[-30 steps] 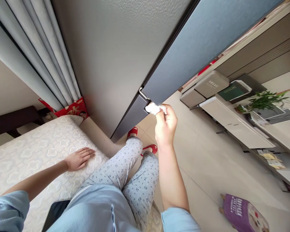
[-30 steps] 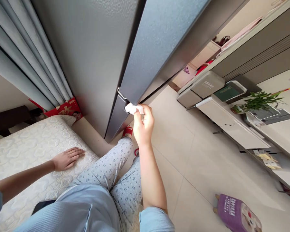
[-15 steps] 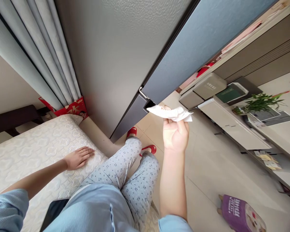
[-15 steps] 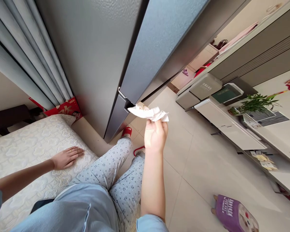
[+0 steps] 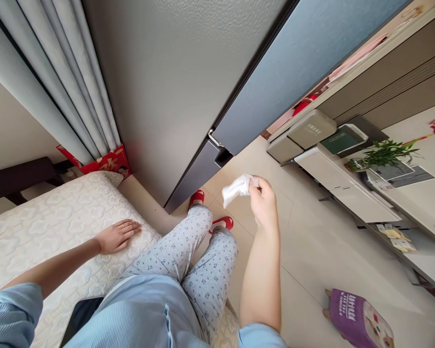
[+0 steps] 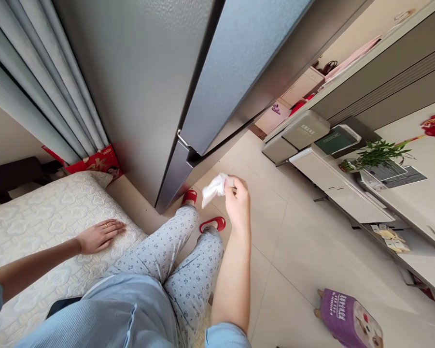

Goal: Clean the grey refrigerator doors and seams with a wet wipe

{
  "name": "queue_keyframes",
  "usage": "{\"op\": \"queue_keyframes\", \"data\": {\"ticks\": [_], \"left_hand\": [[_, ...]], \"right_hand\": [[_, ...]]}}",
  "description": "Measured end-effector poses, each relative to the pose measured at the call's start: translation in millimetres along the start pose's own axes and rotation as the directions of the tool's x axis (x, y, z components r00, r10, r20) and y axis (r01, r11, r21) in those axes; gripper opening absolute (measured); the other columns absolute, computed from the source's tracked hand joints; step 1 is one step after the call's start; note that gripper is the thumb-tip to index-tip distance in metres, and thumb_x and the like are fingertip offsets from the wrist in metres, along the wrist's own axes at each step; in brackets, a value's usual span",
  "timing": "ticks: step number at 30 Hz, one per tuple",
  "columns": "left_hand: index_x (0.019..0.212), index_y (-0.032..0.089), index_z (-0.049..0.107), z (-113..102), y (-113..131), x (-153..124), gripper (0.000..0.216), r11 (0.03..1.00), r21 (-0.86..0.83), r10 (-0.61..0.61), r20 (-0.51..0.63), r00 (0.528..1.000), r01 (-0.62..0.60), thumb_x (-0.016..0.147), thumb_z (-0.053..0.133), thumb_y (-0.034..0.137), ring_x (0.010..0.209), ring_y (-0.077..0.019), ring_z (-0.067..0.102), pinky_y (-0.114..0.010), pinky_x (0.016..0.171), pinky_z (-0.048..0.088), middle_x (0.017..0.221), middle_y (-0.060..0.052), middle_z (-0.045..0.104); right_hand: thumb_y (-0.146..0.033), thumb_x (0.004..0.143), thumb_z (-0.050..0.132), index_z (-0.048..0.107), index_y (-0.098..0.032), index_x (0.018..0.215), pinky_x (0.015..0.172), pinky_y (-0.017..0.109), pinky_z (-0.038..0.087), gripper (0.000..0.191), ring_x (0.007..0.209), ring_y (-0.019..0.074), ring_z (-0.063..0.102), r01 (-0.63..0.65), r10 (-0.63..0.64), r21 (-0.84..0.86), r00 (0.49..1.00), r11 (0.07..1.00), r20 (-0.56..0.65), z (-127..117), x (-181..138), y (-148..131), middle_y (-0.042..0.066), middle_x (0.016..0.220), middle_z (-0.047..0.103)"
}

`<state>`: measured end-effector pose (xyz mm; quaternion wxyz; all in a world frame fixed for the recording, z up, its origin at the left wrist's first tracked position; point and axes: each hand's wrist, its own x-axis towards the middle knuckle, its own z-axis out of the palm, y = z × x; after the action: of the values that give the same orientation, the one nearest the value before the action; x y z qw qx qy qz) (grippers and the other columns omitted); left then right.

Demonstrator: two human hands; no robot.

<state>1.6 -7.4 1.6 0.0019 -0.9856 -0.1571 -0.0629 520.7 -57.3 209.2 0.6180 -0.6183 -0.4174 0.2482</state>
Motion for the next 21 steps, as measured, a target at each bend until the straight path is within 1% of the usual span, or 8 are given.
{"op": "queue_keyframes", "data": {"ticks": [2, 4, 7, 9, 12, 15, 19, 21], "left_hand": [[0.146, 0.018, 0.056, 0, 0, 0, 0.048, 1.0, -0.009, -0.002, 0.001, 1.0, 0.002, 0.099, 0.045, 0.021, 0.139, -0.0205, 0.052, -0.038, 0.126, 0.032, 0.149, -0.007, 0.058], [0.147, 0.019, 0.056, 1, 0, -1, 0.049, 1.0, -0.012, -0.005, 0.008, 1.0, 0.005, 0.099, 0.045, 0.021, 0.14, -0.0204, 0.052, -0.038, 0.126, 0.032, 0.15, -0.007, 0.058], [0.148, 0.019, 0.055, 5, 0, -3, 0.05, 1.0, -0.018, -0.012, 0.011, 1.0, 0.012, 0.1, 0.044, 0.021, 0.14, -0.0208, 0.051, -0.039, 0.127, 0.031, 0.151, -0.007, 0.057], [0.149, 0.019, 0.055, 6, -1, -4, 0.05, 0.999, -0.026, -0.018, 0.013, 1.0, 0.018, 0.1, 0.043, 0.021, 0.141, -0.0211, 0.05, -0.04, 0.127, 0.031, 0.151, -0.007, 0.056], [0.149, 0.02, 0.055, 6, 0, -4, 0.05, 0.999, -0.039, -0.026, 0.021, 0.999, 0.026, 0.1, 0.043, 0.021, 0.141, -0.0215, 0.05, -0.04, 0.126, 0.032, 0.152, -0.007, 0.056], [0.149, 0.021, 0.055, 3, 1, -3, 0.05, 0.998, -0.052, -0.028, 0.032, 0.999, 0.029, 0.1, 0.044, 0.021, 0.141, -0.0215, 0.051, -0.039, 0.126, 0.033, 0.152, -0.007, 0.056], [0.148, 0.02, 0.055, 1, 3, 0, 0.049, 0.999, -0.04, -0.014, 0.019, 1.0, 0.015, 0.1, 0.045, 0.022, 0.14, -0.0217, 0.051, -0.039, 0.126, 0.033, 0.152, -0.007, 0.056], [0.148, 0.02, 0.055, 1, 4, 0, 0.049, 0.999, -0.032, -0.013, 0.013, 1.0, 0.013, 0.1, 0.046, 0.023, 0.139, -0.0218, 0.052, -0.039, 0.126, 0.032, 0.152, -0.007, 0.056]], "right_hand": [[-0.066, 0.081, 0.073, 0.063, -0.018, 0.091, 0.06, 0.018, 0.048, 0.05, 0.077, 0.0087, 0.06, -0.014, 0.024, 0.145, 0.997, 0.989, -0.068, -1, 5, -8, 0.002, 0.093, 0.068], [-0.061, 0.081, 0.074, 0.06, -0.019, 0.094, 0.052, 0.017, 0.045, 0.046, 0.071, 0.0082, 0.06, -0.013, 0.052, 0.321, 0.992, 0.947, -0.114, 0, 11, -17, 0.001, 0.091, 0.068], [-0.042, 0.081, 0.077, 0.061, -0.017, 0.094, 0.062, 0.02, 0.057, 0.032, 0.081, 0.0105, 0.068, 0.053, 0.042, 0.482, 0.982, 0.875, -0.183, 6, 19, -32, 0.002, 0.094, 0.069], [-0.033, 0.081, 0.074, 0.062, -0.016, 0.09, 0.069, 0.022, 0.061, 0.023, 0.085, 0.0115, 0.07, 0.073, 0.034, 0.559, 0.983, 0.826, -0.178, 11, 23, -41, 0.003, 0.093, 0.07], [-0.026, 0.08, 0.072, 0.064, -0.015, 0.089, 0.071, 0.022, 0.061, 0.017, 0.084, 0.0105, 0.069, 0.114, 0.011, 0.628, 0.981, 0.769, -0.191, 20, 27, -53, 0.002, 0.089, 0.069], [-0.023, 0.079, 0.071, 0.065, -0.015, 0.091, 0.073, 0.022, 0.061, 0.016, 0.083, 0.0101, 0.068, 0.175, -0.017, 0.662, 0.971, 0.729, -0.238, 27, 30, -61, 0.001, 0.088, 0.068], [-0.022, 0.08, 0.068, 0.065, -0.014, 0.094, 0.077, 0.022, 0.061, 0.016, 0.087, 0.01, 0.068, 0.223, -0.033, 0.687, 0.96, 0.692, -0.279, 36, 33, -61, 0.003, 0.096, 0.068], [-0.024, 0.079, 0.068, 0.064, -0.015, 0.093, 0.079, 0.024, 0.061, 0.018, 0.087, 0.0105, 0.068, 0.21, -0.032, 0.693, 0.965, 0.69, -0.261, 39, 33, -58, 0.003, 0.095, 0.067]]}}
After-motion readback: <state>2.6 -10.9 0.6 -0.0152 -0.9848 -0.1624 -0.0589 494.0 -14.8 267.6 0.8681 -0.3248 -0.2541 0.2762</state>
